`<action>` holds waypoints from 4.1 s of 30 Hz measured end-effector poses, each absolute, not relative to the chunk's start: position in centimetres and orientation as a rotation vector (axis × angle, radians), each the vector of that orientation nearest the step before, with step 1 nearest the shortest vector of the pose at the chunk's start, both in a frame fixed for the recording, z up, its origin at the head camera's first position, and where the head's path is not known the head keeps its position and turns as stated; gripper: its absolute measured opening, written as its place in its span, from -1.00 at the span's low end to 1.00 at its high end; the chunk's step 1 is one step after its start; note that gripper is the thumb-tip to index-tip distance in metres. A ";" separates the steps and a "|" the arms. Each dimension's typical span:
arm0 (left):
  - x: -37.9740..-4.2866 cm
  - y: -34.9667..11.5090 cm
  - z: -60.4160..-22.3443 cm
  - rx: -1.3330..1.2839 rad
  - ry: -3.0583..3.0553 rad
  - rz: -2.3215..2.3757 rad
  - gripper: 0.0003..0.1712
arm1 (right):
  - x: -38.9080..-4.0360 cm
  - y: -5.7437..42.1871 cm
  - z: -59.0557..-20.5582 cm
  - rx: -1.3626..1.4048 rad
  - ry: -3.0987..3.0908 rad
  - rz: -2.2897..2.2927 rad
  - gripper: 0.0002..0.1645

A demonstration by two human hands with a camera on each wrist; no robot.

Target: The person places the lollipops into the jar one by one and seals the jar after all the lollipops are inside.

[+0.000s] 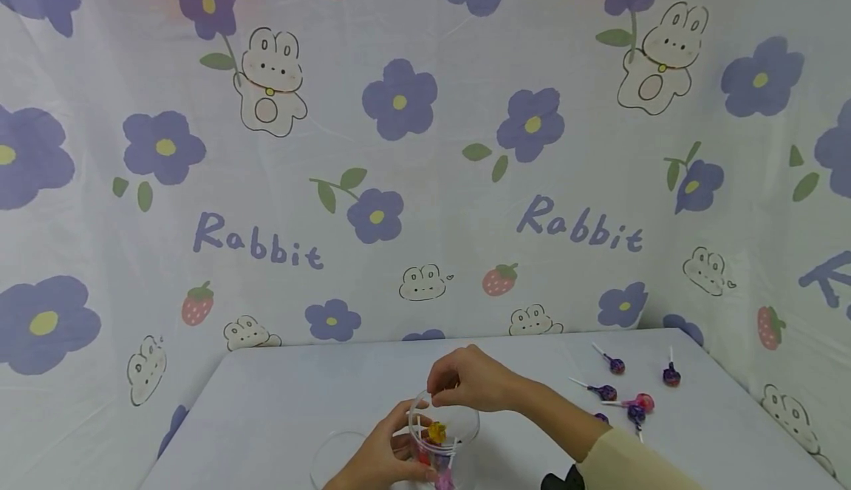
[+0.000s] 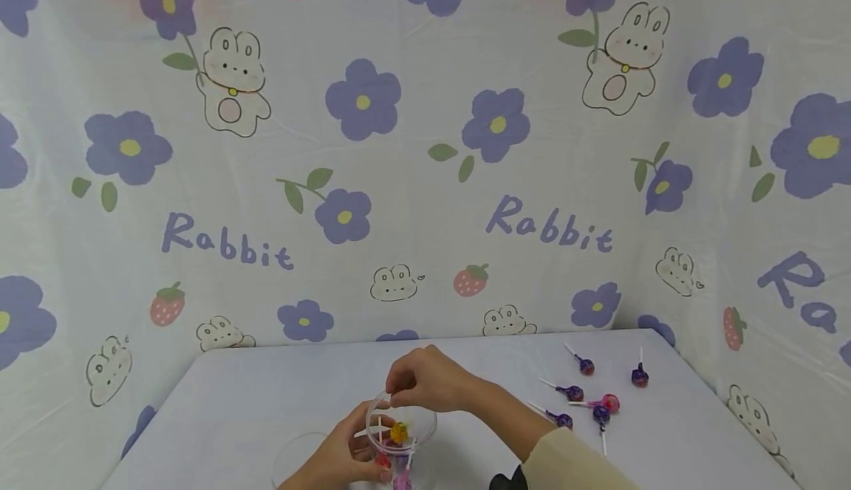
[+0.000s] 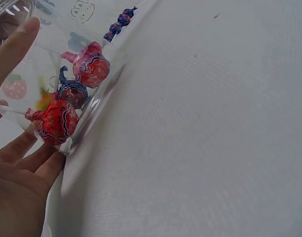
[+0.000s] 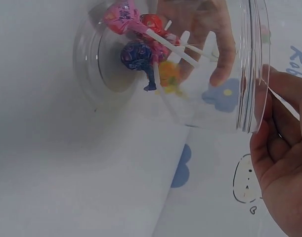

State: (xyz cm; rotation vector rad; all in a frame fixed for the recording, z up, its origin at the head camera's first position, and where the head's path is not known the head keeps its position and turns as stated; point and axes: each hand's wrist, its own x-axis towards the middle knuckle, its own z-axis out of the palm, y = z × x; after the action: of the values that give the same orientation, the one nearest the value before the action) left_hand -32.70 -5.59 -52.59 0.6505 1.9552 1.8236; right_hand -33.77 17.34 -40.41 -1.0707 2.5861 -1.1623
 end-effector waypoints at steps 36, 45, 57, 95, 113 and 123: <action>-32.8 -5.5 -52.5 0.659 1.940 1.838 -0.01 | -32.9 24.2 -39.5 -0.958 2.713 -1.174 -0.93; -32.8 -5.6 -52.5 0.673 1.944 1.822 -0.01 | -32.4 27.4 -39.6 -0.878 2.769 -1.154 -0.93; -32.8 -5.6 -52.4 0.696 1.937 1.826 -0.02 | -32.2 31.5 -40.8 -0.774 2.849 -1.163 -0.90; -33.1 -5.5 -52.7 0.652 1.929 1.830 -0.06 | -28.9 44.1 -47.0 -0.263 2.862 -1.136 -0.77; -32.9 -5.5 -52.7 0.662 1.918 1.842 -0.03 | -28.2 45.3 -51.5 0.178 2.957 -0.942 -0.62; -32.8 -5.5 -52.7 0.654 1.928 1.839 0.00 | -27.7 44.7 -51.7 0.205 3.005 -0.908 -0.74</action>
State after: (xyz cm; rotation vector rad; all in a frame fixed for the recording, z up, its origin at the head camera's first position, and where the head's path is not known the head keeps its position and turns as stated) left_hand -32.78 -5.52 -52.73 0.6537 1.9282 1.8386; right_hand -27.65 44.71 -51.68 0.2048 3.0047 -0.9078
